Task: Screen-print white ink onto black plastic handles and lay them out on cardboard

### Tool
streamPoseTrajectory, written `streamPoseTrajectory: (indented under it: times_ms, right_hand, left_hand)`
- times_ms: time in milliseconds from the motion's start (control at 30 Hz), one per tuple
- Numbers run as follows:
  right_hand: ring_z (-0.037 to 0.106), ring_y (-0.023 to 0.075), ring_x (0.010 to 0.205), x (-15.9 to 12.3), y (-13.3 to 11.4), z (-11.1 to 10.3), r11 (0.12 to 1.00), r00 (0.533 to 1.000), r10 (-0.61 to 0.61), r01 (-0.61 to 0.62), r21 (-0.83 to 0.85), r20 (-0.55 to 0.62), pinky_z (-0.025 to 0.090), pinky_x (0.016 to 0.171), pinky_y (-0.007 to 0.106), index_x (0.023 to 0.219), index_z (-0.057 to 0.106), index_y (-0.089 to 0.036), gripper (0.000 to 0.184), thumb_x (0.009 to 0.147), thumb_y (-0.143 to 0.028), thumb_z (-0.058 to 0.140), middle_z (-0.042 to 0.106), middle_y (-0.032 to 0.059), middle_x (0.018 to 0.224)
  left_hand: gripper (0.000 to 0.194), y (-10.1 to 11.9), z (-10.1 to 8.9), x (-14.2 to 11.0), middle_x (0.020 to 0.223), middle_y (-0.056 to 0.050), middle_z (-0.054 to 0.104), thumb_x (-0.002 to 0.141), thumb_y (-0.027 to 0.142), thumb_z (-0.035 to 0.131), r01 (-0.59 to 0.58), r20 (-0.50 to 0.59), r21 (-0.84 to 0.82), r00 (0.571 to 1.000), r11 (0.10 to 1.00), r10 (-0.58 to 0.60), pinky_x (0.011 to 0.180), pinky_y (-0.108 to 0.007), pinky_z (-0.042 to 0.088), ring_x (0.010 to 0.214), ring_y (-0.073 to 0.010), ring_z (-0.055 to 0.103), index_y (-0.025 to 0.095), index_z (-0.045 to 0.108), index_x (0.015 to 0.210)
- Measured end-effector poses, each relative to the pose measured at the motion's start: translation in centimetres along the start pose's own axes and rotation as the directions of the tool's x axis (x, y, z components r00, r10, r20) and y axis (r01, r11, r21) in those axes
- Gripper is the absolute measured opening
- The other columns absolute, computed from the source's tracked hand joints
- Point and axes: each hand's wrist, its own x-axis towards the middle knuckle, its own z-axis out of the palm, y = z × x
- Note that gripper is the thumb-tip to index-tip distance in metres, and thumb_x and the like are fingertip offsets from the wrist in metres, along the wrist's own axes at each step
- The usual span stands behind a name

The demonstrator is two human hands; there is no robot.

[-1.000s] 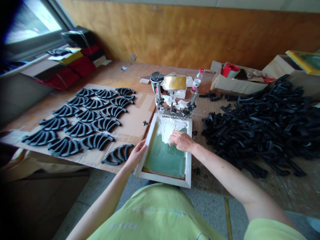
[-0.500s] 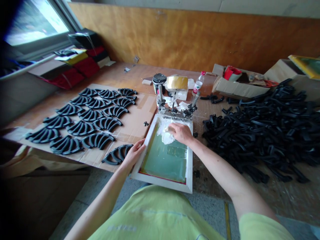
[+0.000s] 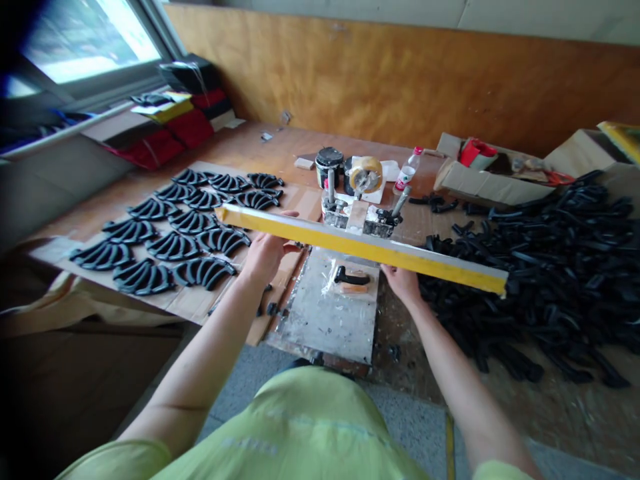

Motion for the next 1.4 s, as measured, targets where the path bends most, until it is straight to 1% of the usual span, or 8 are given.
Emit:
streamPoseTrajectory:
  times_ms: [200,367,467,567,733,833,1167,1400]
  right_hand:
    - [0.057,0.0238,0.099,-2.5,-3.8,3.0,0.953,0.936,-0.299,0.303,0.008,0.185,0.044,0.090,0.040,0.096,0.065,-0.021,0.014,0.085,-0.023,0.057,0.064,0.0075,0.097]
    - [0.054,0.0241,0.095,-3.8,-10.0,3.2,0.873,0.870,-0.486,0.482,0.071,0.077,0.044,0.087,0.037,0.096,0.064,-0.018,0.014,0.090,-0.026,0.054,0.061,0.0085,0.092]
    - [0.051,0.0248,0.099,-5.8,-15.5,6.0,0.710,0.699,-0.704,0.697,0.106,0.124,0.041,0.090,0.039,0.104,0.064,-0.017,0.021,0.093,-0.024,0.047,0.061,0.0098,0.093]
    - [0.051,0.0244,0.103,-6.6,-20.0,9.9,0.616,0.586,-0.787,0.761,0.203,0.194,0.040,0.091,0.038,0.114,0.062,-0.018,0.029,0.094,-0.034,0.048,0.063,0.0103,0.100]
    - [0.054,0.0225,0.104,-4.7,-24.3,16.5,0.725,0.607,-0.674,0.654,0.217,0.421,0.041,0.091,0.034,0.114,0.064,-0.020,0.031,0.093,-0.039,0.051,0.067,0.0088,0.103]
    - [0.056,0.0222,0.104,-4.2,-25.8,19.6,0.782,0.584,-0.558,0.609,0.136,0.589,0.040,0.091,0.032,0.115,0.063,-0.019,0.034,0.094,-0.041,0.048,0.068,0.0099,0.105]
    - [0.051,0.0250,0.108,-3.5,-27.3,22.5,0.795,0.577,-0.476,0.605,0.044,0.664,0.039,0.093,0.033,0.123,0.056,-0.014,0.039,0.091,-0.036,0.051,0.063,0.0138,0.110]
    - [0.046,0.0273,0.109,-3.1,-29.3,22.2,0.748,0.599,-0.525,0.663,-0.008,0.604,0.042,0.087,0.038,0.115,0.058,-0.019,0.028,0.091,-0.032,0.052,0.057,0.0137,0.110]
  left_hand:
    - [0.054,-3.8,-0.9,-2.2,0.089,-0.005,0.070,0.083,0.062,0.049,0.150,-0.006,0.015,0.989,0.989,-0.150,0.059,-0.021,0.048,0.074,-0.0134,0.063,0.019,0.058,0.115]
    - [0.058,-8.5,-1.5,-9.3,0.091,-0.010,0.071,0.077,0.065,0.057,0.526,0.193,0.003,0.834,0.850,-0.517,0.054,-0.023,0.047,0.074,-0.0169,0.065,0.015,0.060,0.107]
    - [0.051,-10.3,-3.2,-11.6,0.075,-0.002,0.065,0.076,0.065,0.058,0.453,-0.108,-0.235,0.867,0.860,-0.486,0.051,-0.021,0.046,0.065,-0.0136,0.063,0.017,0.056,0.092]
    - [0.049,-11.9,-8.2,-12.9,0.059,0.004,0.054,0.073,0.065,0.061,0.375,-0.386,-0.262,0.804,0.889,-0.452,0.048,-0.019,0.043,0.052,-0.0096,0.055,0.018,0.049,0.079]
    - [0.047,-15.2,-19.1,-15.6,0.078,-0.007,0.068,0.084,0.064,0.039,0.552,-0.687,-0.048,0.587,0.833,-0.429,0.055,-0.024,0.048,0.060,-0.0125,0.060,0.018,0.049,0.085]
    - [0.046,-16.9,-22.7,-16.3,0.084,-0.010,0.070,0.090,0.058,0.026,0.699,-0.729,0.042,0.510,0.714,-0.456,0.056,-0.026,0.050,0.062,-0.0148,0.063,0.018,0.049,0.086]
    - [0.052,-17.0,-25.7,-12.9,0.060,-0.011,0.067,0.083,0.066,0.034,0.844,-0.703,0.390,0.532,0.369,-0.472,0.085,-0.044,0.046,0.089,-0.0332,0.067,0.021,0.055,0.069]
    - [0.047,-16.0,-26.0,-12.4,0.062,-0.011,0.070,0.085,0.055,0.034,0.848,-0.694,0.449,0.530,0.283,-0.487,0.079,-0.038,0.047,0.087,-0.0305,0.068,0.021,0.060,0.067]
